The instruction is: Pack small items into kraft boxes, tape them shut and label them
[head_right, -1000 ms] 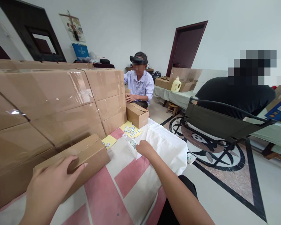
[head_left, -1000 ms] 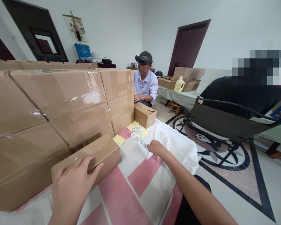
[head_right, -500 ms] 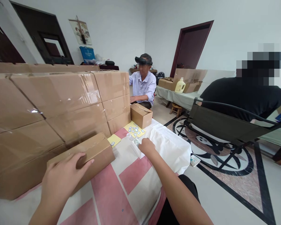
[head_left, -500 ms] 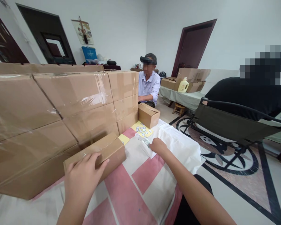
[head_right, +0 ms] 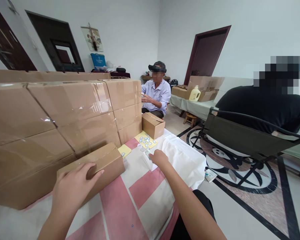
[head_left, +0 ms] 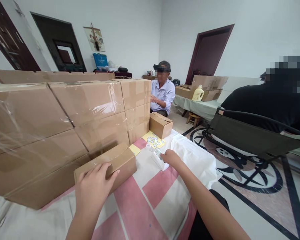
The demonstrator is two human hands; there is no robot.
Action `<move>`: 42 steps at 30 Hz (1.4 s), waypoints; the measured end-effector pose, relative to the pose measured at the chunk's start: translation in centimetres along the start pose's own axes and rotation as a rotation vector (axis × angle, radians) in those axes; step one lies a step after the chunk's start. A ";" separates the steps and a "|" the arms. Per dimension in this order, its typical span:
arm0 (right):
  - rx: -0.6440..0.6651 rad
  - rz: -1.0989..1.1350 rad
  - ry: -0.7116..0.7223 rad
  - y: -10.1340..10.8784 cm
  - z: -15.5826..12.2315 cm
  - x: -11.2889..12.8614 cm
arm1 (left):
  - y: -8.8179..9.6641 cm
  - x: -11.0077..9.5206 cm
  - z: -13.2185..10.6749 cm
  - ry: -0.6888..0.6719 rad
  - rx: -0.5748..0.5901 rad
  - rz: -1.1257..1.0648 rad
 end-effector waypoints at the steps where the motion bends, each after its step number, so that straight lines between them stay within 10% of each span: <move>1: 0.012 0.020 0.001 -0.1 0.2 -0.1 | 0.0 0.0 0.0 -0.003 -0.008 0.004; 42: 0.046 0.806 -0.143 -2.4 -1.5 -3.6 | 1.0 0.2 -0.6 0.048 0.056 -0.015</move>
Point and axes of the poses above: each hand's wrist, its own z-axis towards the middle knuckle, its own y-axis out of the back of the hand, x = y × z, the point moved 9 cm from there along z, towards the middle knuckle
